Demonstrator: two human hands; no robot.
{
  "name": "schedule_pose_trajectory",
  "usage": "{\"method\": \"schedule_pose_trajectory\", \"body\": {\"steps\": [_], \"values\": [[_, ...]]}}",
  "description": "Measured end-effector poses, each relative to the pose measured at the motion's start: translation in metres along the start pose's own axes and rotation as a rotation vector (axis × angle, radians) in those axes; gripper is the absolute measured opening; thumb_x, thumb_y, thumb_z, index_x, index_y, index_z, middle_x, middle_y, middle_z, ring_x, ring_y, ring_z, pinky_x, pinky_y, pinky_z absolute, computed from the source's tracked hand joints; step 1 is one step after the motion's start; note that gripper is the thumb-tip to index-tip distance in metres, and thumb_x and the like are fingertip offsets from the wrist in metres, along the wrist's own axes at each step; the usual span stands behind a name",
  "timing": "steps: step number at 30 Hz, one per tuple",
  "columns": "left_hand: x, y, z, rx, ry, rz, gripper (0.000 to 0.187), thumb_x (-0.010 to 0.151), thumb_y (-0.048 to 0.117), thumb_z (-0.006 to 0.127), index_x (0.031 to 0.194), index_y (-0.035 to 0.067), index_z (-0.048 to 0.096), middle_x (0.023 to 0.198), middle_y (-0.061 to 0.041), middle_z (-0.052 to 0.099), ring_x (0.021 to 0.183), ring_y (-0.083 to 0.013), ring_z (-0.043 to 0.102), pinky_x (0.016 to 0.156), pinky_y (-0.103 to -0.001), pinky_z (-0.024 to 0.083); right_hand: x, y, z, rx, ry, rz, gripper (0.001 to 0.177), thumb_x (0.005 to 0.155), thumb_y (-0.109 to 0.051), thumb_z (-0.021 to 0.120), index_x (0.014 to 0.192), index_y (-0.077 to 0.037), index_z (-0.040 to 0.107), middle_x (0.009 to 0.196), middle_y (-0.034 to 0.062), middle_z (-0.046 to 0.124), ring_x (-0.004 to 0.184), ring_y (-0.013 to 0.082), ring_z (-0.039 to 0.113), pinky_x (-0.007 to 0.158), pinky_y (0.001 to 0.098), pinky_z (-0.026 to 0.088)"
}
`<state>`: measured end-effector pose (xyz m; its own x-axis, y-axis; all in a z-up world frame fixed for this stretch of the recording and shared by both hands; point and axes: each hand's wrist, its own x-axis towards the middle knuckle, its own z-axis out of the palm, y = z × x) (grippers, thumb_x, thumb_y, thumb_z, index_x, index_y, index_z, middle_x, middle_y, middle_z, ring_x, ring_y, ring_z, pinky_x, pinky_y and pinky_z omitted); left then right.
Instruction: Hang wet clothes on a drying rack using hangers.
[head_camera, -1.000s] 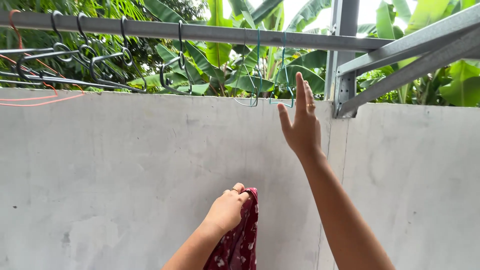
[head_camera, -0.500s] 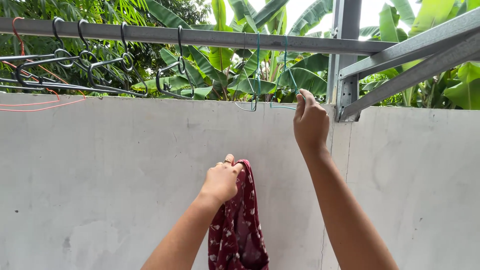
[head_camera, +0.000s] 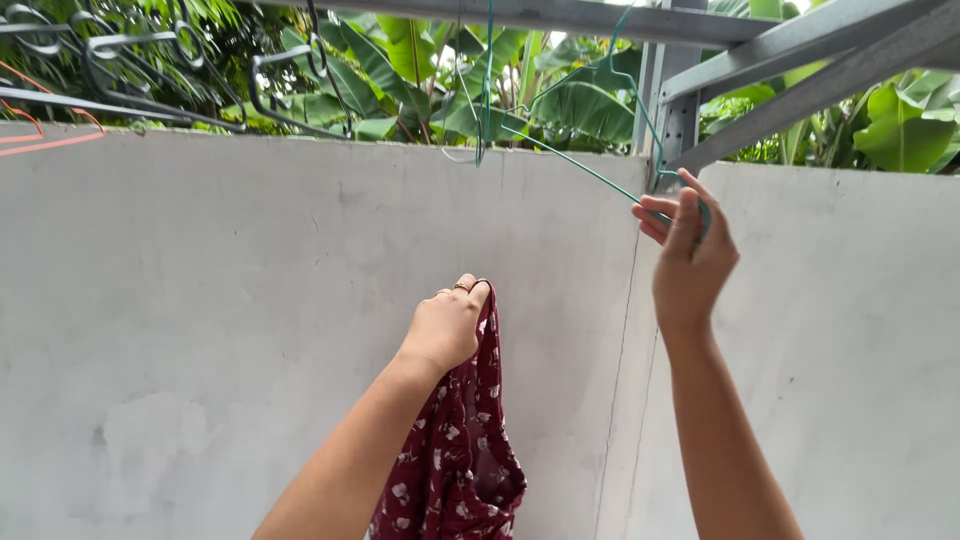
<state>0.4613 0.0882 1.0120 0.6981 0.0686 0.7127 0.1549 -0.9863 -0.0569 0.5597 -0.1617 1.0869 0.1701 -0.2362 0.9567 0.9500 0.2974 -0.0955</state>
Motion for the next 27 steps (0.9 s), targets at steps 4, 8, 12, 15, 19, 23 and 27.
{"method": "schedule_pose_trajectory", "body": {"steps": [4,8,12,15,19,23,27], "values": [[-0.029,0.009,0.027,-0.045,-0.105,-0.012,0.035,0.084,-0.001,0.058,0.118,0.007,0.055,0.123,-0.009,0.06,0.106,-0.0324,0.067,0.08,-0.044,0.059,-0.054,-0.02,-0.06,0.025,0.008,0.13,0.04,0.119,-0.024,0.046,0.142,0.007,0.055,0.106,0.0193,0.073,0.095,0.0276,0.077,0.085,0.0367,0.066],[-0.062,0.009,0.051,-0.158,-0.223,-0.037,0.052,0.075,-0.005,0.06,0.125,0.008,0.053,0.13,-0.009,0.057,0.104,-0.0351,0.066,0.081,-0.045,0.057,-0.117,-0.031,-0.116,-0.03,0.036,0.277,0.045,0.119,-0.029,0.046,0.142,0.01,0.052,0.104,0.0207,0.072,0.093,0.032,0.075,0.085,0.0416,0.066],[-0.097,0.006,0.068,-0.304,-0.415,-0.093,0.075,0.066,-0.011,0.06,0.137,0.008,0.047,0.142,-0.009,0.05,0.113,-0.0361,0.062,0.086,-0.044,0.056,-0.187,-0.032,-0.168,0.003,0.054,0.432,0.049,0.12,-0.033,0.046,0.142,0.011,0.05,0.102,0.0212,0.07,0.09,0.0339,0.073,0.086,0.0456,0.065],[-0.129,-0.003,0.105,-0.399,-0.466,-0.118,0.083,0.064,-0.01,0.061,0.143,0.008,0.044,0.152,-0.011,0.043,0.12,-0.0376,0.059,0.093,-0.043,0.054,-0.242,-0.03,-0.203,0.006,0.077,0.533,0.05,0.12,-0.033,0.046,0.141,0.012,0.049,0.102,0.0221,0.07,0.088,0.0349,0.073,0.085,0.0472,0.063],[-0.184,0.0,0.151,-0.468,-0.52,-0.162,0.084,0.063,-0.01,0.062,0.143,0.008,0.047,0.151,-0.011,0.046,0.127,-0.0375,0.056,0.098,-0.042,0.053,-0.323,-0.023,-0.261,0.031,0.109,0.687,0.047,0.121,-0.031,0.046,0.142,0.011,0.049,0.102,0.0216,0.071,0.089,0.0354,0.073,0.087,0.0495,0.062],[-0.233,0.004,0.184,-0.487,-0.681,-0.266,0.088,0.065,-0.011,0.064,0.147,0.012,0.042,0.155,-0.013,0.037,0.131,-0.038,0.05,0.1,-0.042,0.051,-0.412,-0.005,-0.335,0.178,0.165,0.981,0.043,0.117,-0.028,0.049,0.143,0.006,0.051,0.099,0.0199,0.072,0.09,0.035,0.073,0.087,0.0535,0.061],[-0.267,0.004,0.194,-0.475,-0.745,-0.308,0.082,0.07,-0.01,0.056,0.148,0.014,0.045,0.152,-0.008,0.048,0.128,-0.0343,0.059,0.096,-0.042,0.056,-0.491,0.01,-0.415,0.173,0.253,1.186,0.039,0.116,-0.029,0.051,0.141,0.002,0.055,0.094,0.0169,0.07,0.089,0.0353,0.074,0.085,0.0568,0.059]]}}
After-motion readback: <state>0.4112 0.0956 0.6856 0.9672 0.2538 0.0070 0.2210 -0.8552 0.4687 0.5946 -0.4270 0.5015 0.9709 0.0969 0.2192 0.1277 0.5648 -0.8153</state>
